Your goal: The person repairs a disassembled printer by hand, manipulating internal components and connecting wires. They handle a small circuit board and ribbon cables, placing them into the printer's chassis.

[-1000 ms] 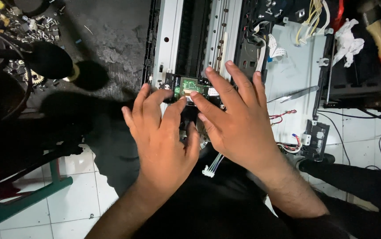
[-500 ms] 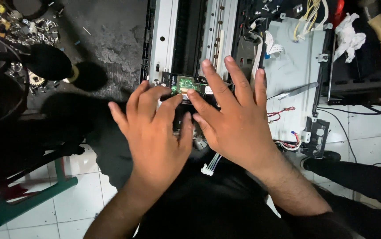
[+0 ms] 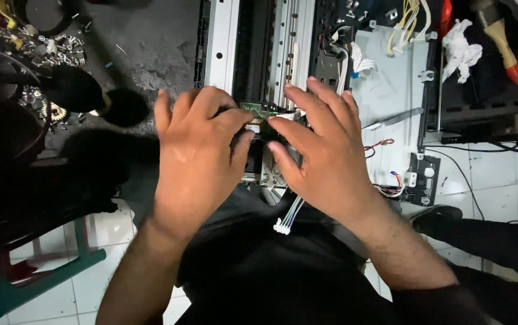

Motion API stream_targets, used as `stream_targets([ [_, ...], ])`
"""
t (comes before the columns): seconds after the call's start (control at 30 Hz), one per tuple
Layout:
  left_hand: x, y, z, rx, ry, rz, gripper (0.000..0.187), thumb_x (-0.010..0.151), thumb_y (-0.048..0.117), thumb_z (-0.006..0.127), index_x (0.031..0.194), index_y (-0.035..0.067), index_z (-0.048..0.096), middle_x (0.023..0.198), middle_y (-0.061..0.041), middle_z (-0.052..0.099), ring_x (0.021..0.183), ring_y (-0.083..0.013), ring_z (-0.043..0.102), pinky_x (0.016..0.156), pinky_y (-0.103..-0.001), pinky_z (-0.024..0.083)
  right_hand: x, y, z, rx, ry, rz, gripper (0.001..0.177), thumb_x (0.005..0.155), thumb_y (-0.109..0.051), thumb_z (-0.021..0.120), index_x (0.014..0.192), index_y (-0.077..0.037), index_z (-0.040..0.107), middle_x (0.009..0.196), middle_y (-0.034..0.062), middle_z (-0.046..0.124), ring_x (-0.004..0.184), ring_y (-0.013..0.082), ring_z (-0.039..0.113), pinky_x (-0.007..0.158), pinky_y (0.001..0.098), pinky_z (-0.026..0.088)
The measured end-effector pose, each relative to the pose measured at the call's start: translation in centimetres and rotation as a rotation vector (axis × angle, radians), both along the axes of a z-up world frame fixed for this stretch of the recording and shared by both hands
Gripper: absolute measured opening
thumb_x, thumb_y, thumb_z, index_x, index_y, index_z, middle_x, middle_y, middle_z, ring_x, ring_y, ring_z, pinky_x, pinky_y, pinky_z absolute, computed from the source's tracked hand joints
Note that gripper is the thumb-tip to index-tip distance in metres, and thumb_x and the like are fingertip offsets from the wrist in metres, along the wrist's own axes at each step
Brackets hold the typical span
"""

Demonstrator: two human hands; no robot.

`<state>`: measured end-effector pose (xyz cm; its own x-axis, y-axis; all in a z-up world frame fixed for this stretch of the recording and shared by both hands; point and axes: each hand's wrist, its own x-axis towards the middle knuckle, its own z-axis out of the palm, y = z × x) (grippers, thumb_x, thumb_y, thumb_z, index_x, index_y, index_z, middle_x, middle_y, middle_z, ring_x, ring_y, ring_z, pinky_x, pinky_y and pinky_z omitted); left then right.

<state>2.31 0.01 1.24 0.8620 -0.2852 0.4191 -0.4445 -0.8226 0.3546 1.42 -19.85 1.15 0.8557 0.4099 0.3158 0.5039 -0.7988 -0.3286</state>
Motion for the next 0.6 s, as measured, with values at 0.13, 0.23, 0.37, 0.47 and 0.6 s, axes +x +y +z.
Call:
stream_targets([
  [0.13,0.7,0.4,0.0,0.046,-0.014,-0.028,0.022,0.082,0.020,0.089,0.100,0.014,0.078,0.100,-0.002,0.057,0.096,-0.0303,0.057,0.106,-0.062,0.039,1.0,0.6,0.9,-0.052,-0.011,0.030,0.023,0.093,-0.016,0.079,0.115,-0.012,0.076,0.144,0.0140,0.058,0.142,0.0394,0.043,0.114,0.0685,0.032],
  [0.23,1.4,0.5,-0.2,0.036,0.028,-0.054,0.017,0.082,0.015,0.085,0.096,0.011,0.078,0.097,-0.001,0.058,0.099,-0.0312,0.056,0.107,-0.070,0.037,2.0,1.1,0.8,-0.055,0.034,0.098,0.011,0.088,-0.005,0.073,0.099,-0.006,0.070,0.142,0.0178,0.058,0.140,0.0438,0.043,0.112,0.0717,0.031],
  [0.37,2.3,1.6,-0.7,0.029,0.132,-0.132,0.013,0.084,0.012,0.076,0.097,0.016,0.077,0.097,0.001,0.061,0.099,-0.0308,0.056,0.110,-0.066,0.031,2.5,1.1,0.1,-0.025,0.075,0.115,0.007,0.089,-0.005,0.070,0.095,-0.008,0.071,0.134,0.0134,0.063,0.136,0.0412,0.047,0.113,0.0692,0.030],
  [0.47,3.2,1.8,-0.6,0.030,0.185,-0.188,0.016,0.083,0.009,0.076,0.097,0.016,0.078,0.095,0.001,0.063,0.099,-0.0311,0.056,0.112,-0.062,0.027,2.7,0.9,-0.3,0.013,0.076,0.130,0.006,0.090,-0.005,0.073,0.093,-0.009,0.070,0.131,0.0108,0.065,0.135,0.0406,0.048,0.112,0.0666,0.031],
  [0.6,4.3,1.7,-1.0,0.035,0.240,-0.248,0.018,0.087,0.005,0.063,0.088,0.017,0.077,0.090,0.003,0.061,0.103,-0.0306,0.052,0.114,-0.056,0.022,2.9,0.8,-0.6,0.066,0.110,0.124,0.007,0.091,-0.005,0.072,0.088,-0.009,0.066,0.129,0.0106,0.067,0.134,0.0409,0.051,0.109,0.0617,0.032],
])
